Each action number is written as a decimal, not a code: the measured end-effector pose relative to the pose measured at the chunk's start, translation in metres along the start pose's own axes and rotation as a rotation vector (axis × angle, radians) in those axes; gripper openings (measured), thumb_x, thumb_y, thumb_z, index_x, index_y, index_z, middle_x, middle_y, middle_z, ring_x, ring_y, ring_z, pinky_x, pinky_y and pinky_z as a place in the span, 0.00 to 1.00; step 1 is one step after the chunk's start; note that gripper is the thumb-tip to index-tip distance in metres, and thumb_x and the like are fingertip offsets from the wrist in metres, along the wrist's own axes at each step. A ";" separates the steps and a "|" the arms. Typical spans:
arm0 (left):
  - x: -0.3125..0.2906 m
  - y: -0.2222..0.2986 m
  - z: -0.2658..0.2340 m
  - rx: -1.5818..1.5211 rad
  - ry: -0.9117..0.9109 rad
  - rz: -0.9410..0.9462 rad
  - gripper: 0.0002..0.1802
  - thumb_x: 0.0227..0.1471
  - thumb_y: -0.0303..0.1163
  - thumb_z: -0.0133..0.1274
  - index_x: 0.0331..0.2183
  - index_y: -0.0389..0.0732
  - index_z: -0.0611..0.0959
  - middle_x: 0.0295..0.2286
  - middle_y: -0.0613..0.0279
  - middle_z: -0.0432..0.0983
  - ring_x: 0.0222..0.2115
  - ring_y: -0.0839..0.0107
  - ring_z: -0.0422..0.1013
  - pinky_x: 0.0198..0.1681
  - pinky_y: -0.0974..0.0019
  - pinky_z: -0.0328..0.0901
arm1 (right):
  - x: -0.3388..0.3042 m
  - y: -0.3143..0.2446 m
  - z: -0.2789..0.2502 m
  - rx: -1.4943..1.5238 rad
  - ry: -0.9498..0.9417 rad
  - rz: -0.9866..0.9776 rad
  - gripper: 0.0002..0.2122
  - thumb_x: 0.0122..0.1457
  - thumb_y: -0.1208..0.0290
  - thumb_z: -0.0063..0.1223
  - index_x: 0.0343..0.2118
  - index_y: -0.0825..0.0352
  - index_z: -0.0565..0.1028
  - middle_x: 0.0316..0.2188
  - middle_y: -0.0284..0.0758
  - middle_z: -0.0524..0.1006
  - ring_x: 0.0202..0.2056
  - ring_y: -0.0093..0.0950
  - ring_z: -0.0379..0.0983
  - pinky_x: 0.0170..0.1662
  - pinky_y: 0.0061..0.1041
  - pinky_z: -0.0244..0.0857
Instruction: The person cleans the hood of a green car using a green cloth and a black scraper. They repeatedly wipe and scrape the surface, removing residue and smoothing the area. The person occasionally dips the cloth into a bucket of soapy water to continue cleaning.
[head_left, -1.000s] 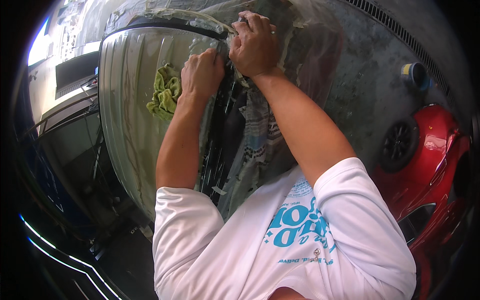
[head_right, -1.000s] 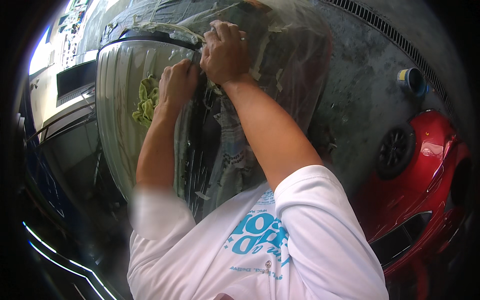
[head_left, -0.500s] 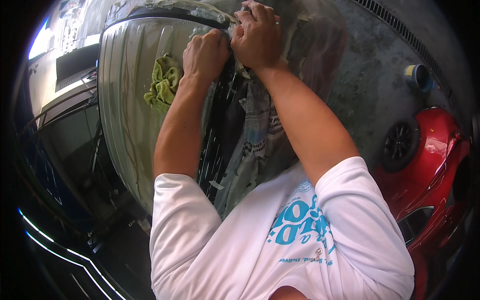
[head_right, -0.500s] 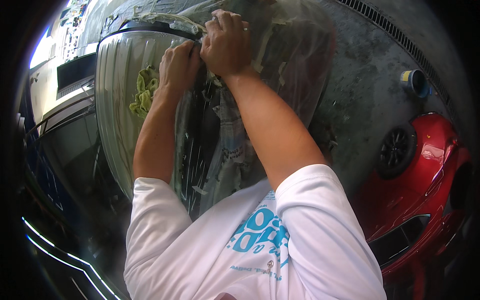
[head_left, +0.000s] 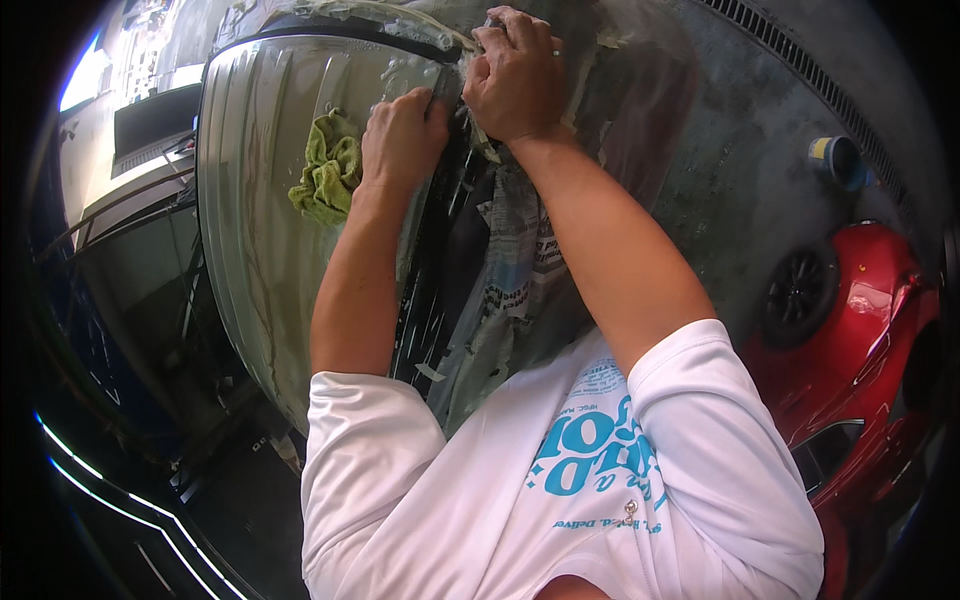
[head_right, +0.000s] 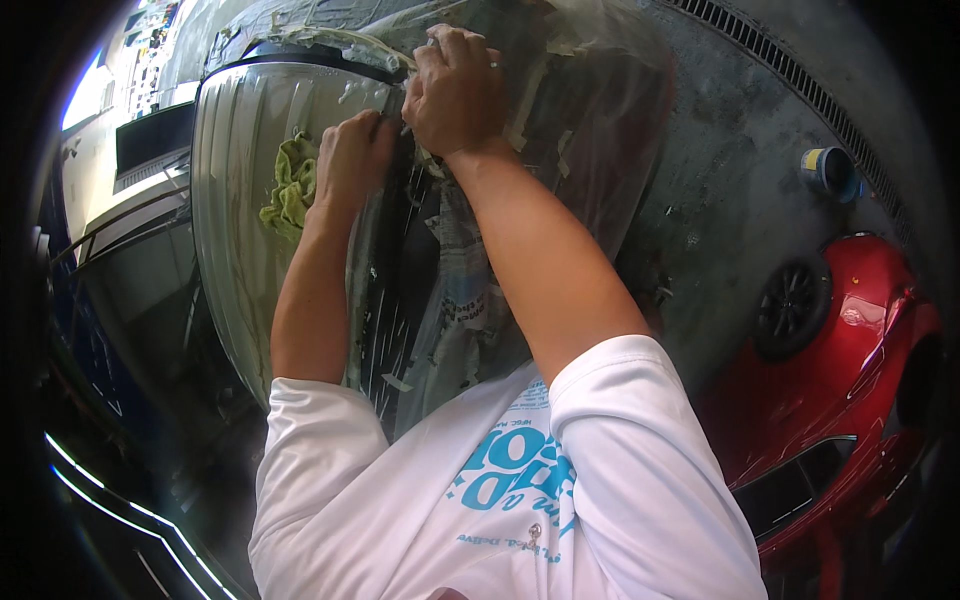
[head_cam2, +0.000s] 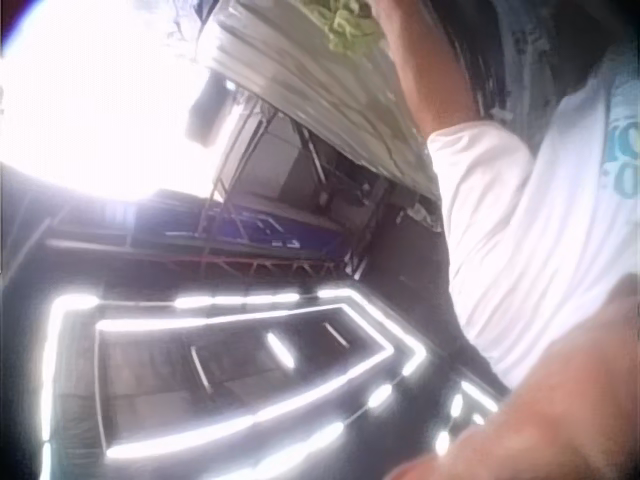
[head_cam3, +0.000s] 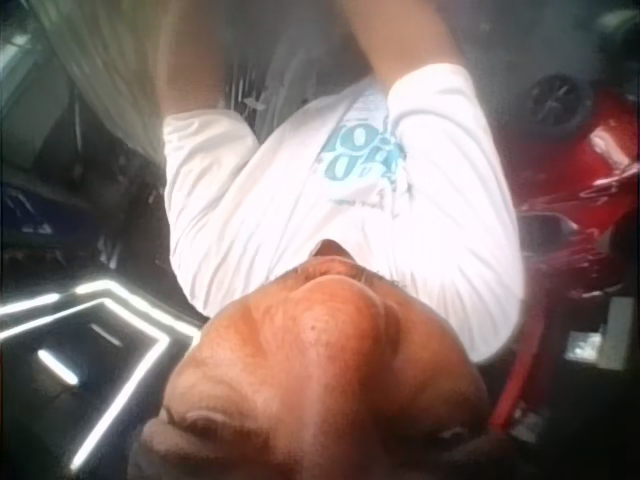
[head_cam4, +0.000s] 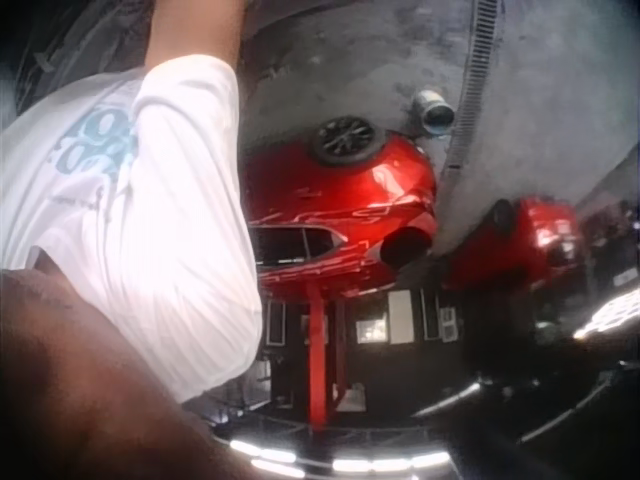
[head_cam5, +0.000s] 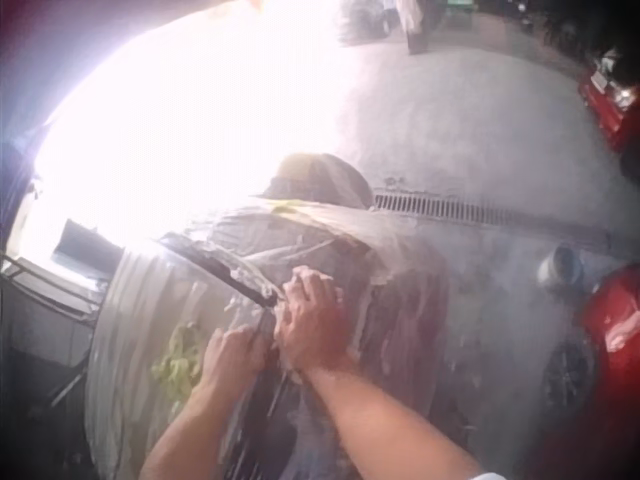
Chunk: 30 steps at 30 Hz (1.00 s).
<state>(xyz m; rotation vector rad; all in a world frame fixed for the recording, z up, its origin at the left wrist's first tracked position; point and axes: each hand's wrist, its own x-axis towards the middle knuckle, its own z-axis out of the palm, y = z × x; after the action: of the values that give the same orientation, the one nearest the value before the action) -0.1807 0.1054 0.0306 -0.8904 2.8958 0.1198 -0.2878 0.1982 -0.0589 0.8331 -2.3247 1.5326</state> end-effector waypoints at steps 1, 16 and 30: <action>0.008 0.000 0.001 -0.008 0.011 0.028 0.15 0.61 0.40 0.54 0.36 0.39 0.87 0.33 0.38 0.84 0.37 0.36 0.81 0.44 0.40 0.75 | 0.005 0.002 0.000 -0.010 0.006 -0.006 0.12 0.52 0.70 0.60 0.40 0.63 0.84 0.55 0.36 0.78 0.58 0.39 0.73 0.61 0.49 0.67; 0.022 0.020 -0.009 0.032 0.028 0.036 0.17 0.64 0.43 0.52 0.38 0.39 0.87 0.32 0.38 0.84 0.38 0.36 0.81 0.45 0.40 0.75 | 0.005 0.000 0.002 0.009 0.030 -0.016 0.11 0.53 0.69 0.60 0.39 0.64 0.83 0.55 0.37 0.78 0.59 0.39 0.72 0.62 0.49 0.66; 0.018 0.002 -0.015 -0.014 0.084 0.123 0.16 0.65 0.43 0.53 0.41 0.39 0.83 0.32 0.38 0.84 0.35 0.35 0.81 0.41 0.37 0.73 | 0.006 0.000 0.000 0.009 0.000 0.014 0.12 0.54 0.69 0.60 0.40 0.64 0.84 0.55 0.35 0.78 0.59 0.37 0.72 0.62 0.47 0.65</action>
<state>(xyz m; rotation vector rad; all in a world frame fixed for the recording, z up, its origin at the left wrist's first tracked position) -0.1974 0.0955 0.0432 -0.7362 3.0314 0.1159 -0.2925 0.1959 -0.0565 0.8205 -2.3310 1.5496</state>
